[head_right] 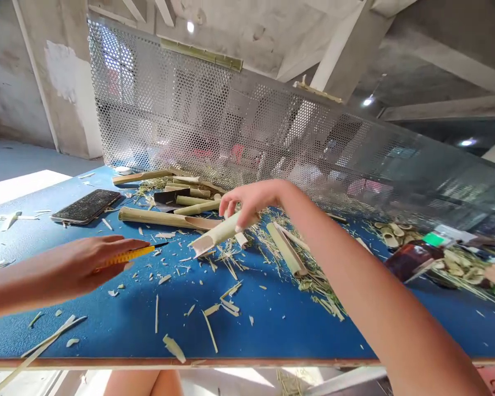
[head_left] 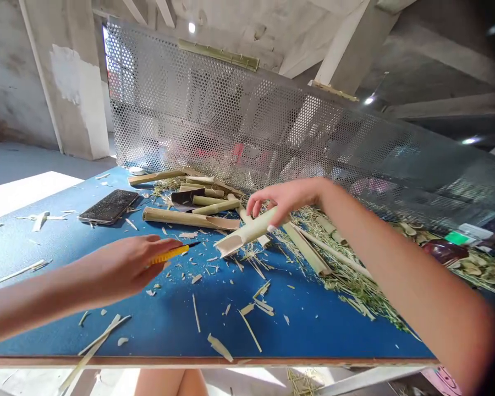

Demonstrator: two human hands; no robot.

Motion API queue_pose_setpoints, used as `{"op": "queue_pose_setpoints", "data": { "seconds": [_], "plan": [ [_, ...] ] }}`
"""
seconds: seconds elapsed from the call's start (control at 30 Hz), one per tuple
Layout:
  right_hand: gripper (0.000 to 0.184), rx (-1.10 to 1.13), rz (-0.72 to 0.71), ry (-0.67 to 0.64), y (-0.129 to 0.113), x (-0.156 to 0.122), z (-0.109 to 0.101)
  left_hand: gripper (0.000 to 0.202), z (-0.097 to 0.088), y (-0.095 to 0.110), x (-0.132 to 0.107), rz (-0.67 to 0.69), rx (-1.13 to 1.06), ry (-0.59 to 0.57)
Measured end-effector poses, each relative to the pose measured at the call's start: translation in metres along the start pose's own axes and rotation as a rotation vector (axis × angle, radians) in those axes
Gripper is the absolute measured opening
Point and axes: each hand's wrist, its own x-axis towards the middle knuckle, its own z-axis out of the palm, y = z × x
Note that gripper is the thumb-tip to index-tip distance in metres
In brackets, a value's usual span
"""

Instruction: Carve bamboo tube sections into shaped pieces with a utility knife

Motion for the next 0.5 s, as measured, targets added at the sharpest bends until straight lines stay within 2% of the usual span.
{"op": "queue_pose_setpoints", "data": {
  "seconds": [0.13,0.23,0.33,0.5],
  "plan": [
    [0.039,0.115,-0.092,0.202,-0.004,0.018,-0.011,0.059,0.009,0.011,0.010,0.136,0.279,-0.050],
    [0.026,0.181,-0.140,0.388,-0.014,0.040,-0.006,0.069,0.015,0.005,0.018,0.198,0.457,-0.004],
    [0.021,0.114,-0.194,0.560,-0.027,0.059,0.002,0.074,0.018,-0.005,0.021,0.196,0.565,0.042],
    [0.013,0.084,-0.357,0.631,-0.041,0.075,0.011,0.086,0.020,-0.006,0.015,0.182,0.635,0.102]
  ]
}}
